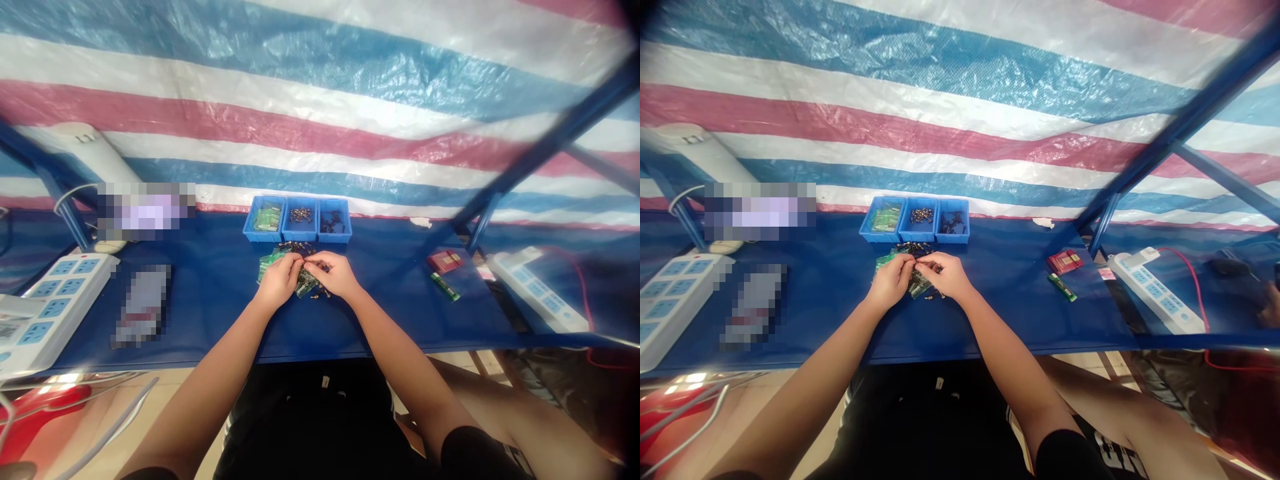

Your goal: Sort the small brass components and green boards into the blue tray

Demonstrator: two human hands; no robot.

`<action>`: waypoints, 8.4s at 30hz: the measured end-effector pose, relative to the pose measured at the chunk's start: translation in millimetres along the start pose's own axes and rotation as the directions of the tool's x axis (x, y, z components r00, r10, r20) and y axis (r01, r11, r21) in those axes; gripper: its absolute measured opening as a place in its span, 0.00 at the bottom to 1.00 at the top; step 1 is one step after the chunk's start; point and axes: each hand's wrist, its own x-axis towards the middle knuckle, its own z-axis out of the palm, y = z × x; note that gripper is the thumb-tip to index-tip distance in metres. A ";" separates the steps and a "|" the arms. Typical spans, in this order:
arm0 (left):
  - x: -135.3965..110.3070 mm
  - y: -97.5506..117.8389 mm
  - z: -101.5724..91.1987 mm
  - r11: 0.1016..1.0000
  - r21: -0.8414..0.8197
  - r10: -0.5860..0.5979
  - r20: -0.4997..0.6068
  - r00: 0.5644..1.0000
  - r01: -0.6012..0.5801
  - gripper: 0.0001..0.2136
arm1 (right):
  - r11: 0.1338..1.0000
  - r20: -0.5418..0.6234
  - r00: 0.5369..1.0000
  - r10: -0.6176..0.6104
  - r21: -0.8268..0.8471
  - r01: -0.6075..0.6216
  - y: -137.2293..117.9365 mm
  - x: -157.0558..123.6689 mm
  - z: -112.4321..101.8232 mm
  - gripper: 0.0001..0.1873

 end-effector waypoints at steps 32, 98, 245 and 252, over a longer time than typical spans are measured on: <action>-2.0 0.8 0.4 0.994 -0.098 -0.055 -0.030 0.998 0.052 0.10 | 0.995 -0.058 0.998 0.033 0.100 -0.027 6.7 0.4 5.7 0.15; 0.2 1.0 -0.1 1.000 0.016 -0.014 -0.082 0.997 0.015 0.09 | 0.799 0.004 1.000 0.013 -0.601 -0.008 32.3 15.8 -5.8 0.18; -0.7 -0.7 1.7 0.994 -0.094 -0.059 -0.049 0.997 0.055 0.11 | 0.985 -0.082 0.989 0.123 0.129 -0.111 4.5 1.5 1.2 0.12; 0.3 0.5 0.0 0.994 -0.092 -0.064 -0.044 0.997 0.059 0.12 | 0.989 -0.084 0.991 0.103 0.115 -0.093 2.5 1.1 1.4 0.12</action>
